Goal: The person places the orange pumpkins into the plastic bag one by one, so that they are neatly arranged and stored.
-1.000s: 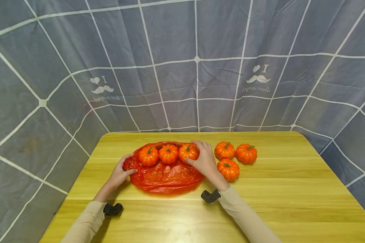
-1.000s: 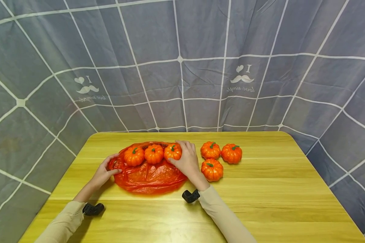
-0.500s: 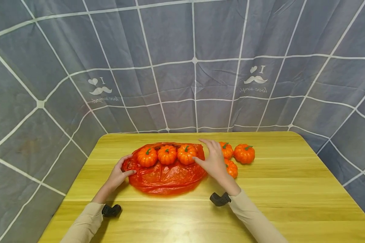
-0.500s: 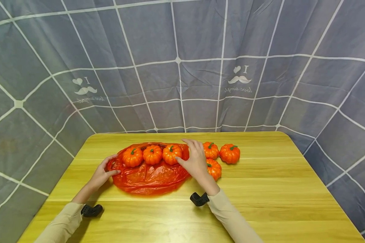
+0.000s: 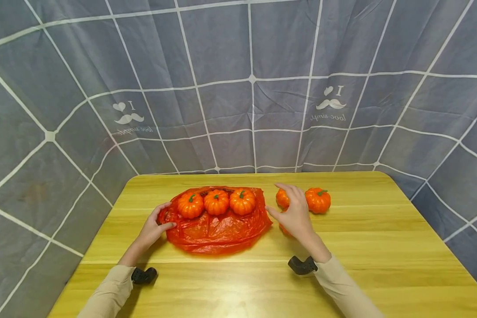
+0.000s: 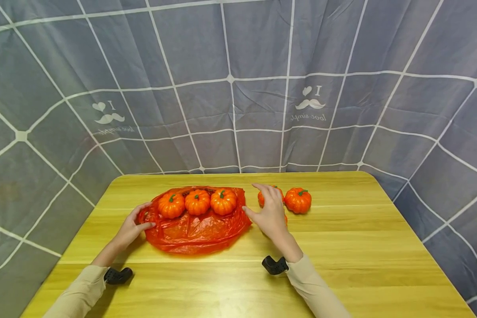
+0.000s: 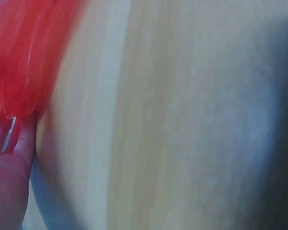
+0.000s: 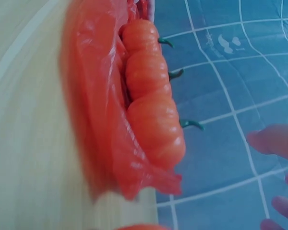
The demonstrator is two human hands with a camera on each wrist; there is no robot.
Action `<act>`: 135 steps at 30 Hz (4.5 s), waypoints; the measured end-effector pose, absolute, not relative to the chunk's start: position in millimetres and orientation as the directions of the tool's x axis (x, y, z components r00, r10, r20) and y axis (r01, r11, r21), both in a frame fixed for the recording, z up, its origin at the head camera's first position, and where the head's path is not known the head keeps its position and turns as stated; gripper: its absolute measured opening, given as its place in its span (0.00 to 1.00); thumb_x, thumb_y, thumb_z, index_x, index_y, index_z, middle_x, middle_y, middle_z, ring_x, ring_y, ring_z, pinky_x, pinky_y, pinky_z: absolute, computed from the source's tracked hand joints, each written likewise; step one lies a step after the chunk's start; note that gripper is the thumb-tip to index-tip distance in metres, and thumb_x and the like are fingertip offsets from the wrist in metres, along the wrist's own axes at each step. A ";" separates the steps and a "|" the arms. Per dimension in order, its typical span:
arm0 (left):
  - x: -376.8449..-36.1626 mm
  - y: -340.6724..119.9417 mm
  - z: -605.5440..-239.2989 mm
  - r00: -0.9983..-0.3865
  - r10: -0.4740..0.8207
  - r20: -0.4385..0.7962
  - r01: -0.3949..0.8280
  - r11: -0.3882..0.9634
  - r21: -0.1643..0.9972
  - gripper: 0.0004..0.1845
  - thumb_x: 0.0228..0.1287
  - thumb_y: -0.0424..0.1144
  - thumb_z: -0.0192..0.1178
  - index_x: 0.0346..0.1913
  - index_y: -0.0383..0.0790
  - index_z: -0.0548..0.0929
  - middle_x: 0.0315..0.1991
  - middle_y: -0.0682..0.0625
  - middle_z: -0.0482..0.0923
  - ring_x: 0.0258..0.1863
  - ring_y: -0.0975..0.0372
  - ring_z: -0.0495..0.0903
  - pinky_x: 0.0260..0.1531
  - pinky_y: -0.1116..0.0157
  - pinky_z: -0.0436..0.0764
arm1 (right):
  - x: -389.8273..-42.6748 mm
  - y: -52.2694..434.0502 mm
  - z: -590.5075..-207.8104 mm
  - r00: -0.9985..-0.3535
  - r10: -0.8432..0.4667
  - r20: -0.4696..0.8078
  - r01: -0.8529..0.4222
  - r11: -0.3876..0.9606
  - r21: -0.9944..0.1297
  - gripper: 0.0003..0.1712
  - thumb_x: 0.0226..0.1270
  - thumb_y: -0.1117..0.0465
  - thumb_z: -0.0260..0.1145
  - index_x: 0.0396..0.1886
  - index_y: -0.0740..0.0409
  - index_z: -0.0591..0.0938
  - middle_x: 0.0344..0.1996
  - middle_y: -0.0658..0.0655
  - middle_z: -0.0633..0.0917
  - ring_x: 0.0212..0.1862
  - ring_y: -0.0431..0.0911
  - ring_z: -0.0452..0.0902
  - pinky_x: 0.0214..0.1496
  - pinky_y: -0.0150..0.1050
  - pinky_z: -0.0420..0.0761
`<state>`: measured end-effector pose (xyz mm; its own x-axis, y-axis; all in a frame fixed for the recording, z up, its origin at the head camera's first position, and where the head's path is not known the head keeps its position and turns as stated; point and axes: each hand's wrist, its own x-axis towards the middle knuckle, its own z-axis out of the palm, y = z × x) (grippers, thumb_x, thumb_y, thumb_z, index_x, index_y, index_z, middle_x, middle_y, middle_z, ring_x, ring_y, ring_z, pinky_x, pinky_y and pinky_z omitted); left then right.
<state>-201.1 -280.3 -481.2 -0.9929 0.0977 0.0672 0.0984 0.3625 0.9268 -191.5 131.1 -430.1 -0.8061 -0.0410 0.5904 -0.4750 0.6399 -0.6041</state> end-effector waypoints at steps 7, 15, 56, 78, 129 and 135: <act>-199.6 -282.9 -481.4 -0.993 0.100 0.065 0.097 0.364 0.926 0.36 0.59 0.25 0.59 0.70 0.29 0.57 0.70 0.32 0.56 0.68 0.43 0.59 0.48 0.90 0.61 | -186.4 147.2 -438.0 -0.813 -0.031 0.582 -0.452 0.663 -0.597 0.38 0.41 0.58 0.81 0.56 0.58 0.78 0.53 0.63 0.80 0.57 0.60 0.69 0.61 0.59 0.66; -200.3 -283.4 -483.7 -0.992 0.099 0.080 0.112 0.374 0.921 0.36 0.58 0.25 0.59 0.69 0.28 0.58 0.69 0.31 0.57 0.66 0.45 0.61 0.48 0.89 0.62 | -181.0 164.3 -447.7 -0.841 -0.017 0.541 -0.416 0.660 -0.626 0.40 0.40 0.58 0.81 0.57 0.61 0.77 0.52 0.65 0.80 0.55 0.59 0.69 0.59 0.56 0.66; -199.4 -278.6 -478.7 -0.992 0.097 0.079 0.109 0.374 0.921 0.36 0.58 0.25 0.60 0.69 0.28 0.58 0.70 0.32 0.56 0.68 0.43 0.59 0.50 0.88 0.61 | -164.5 194.2 -488.8 -0.960 -0.017 0.281 -0.222 0.661 -0.717 0.44 0.42 0.53 0.80 0.60 0.60 0.74 0.60 0.67 0.72 0.61 0.62 0.68 0.59 0.62 0.70; -200.7 -280.2 -479.7 -0.994 0.093 0.065 0.095 0.366 0.926 0.37 0.58 0.25 0.60 0.70 0.30 0.58 0.71 0.33 0.56 0.68 0.44 0.59 0.50 0.88 0.61 | -163.0 186.7 -480.4 -0.954 0.010 0.301 -0.227 0.632 -0.741 0.42 0.43 0.55 0.80 0.59 0.59 0.74 0.56 0.64 0.73 0.54 0.57 0.72 0.51 0.52 0.76; -199.6 -280.2 -479.1 -0.994 0.096 0.060 0.090 0.345 0.934 0.37 0.58 0.25 0.60 0.70 0.30 0.58 0.71 0.33 0.55 0.69 0.44 0.58 0.50 0.88 0.61 | -165.6 75.0 -436.8 -0.914 -0.045 0.403 -0.383 0.423 -0.821 0.40 0.42 0.53 0.80 0.59 0.49 0.76 0.59 0.57 0.73 0.61 0.53 0.67 0.59 0.56 0.74; -199.7 -280.4 -479.2 -0.994 0.093 0.062 0.090 0.344 0.935 0.37 0.58 0.25 0.60 0.70 0.30 0.58 0.71 0.33 0.55 0.68 0.44 0.59 0.49 0.88 0.62 | -167.7 60.3 -438.2 -0.914 -0.065 0.401 -0.392 0.401 -0.828 0.40 0.42 0.53 0.80 0.59 0.47 0.76 0.59 0.55 0.73 0.62 0.53 0.67 0.60 0.57 0.74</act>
<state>-199.7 -280.4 -479.2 -0.9937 0.0930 0.0620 0.0905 0.3438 0.9347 -167.7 60.3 -438.2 -0.9138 -0.0649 0.4009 -0.3917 0.4013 -0.8279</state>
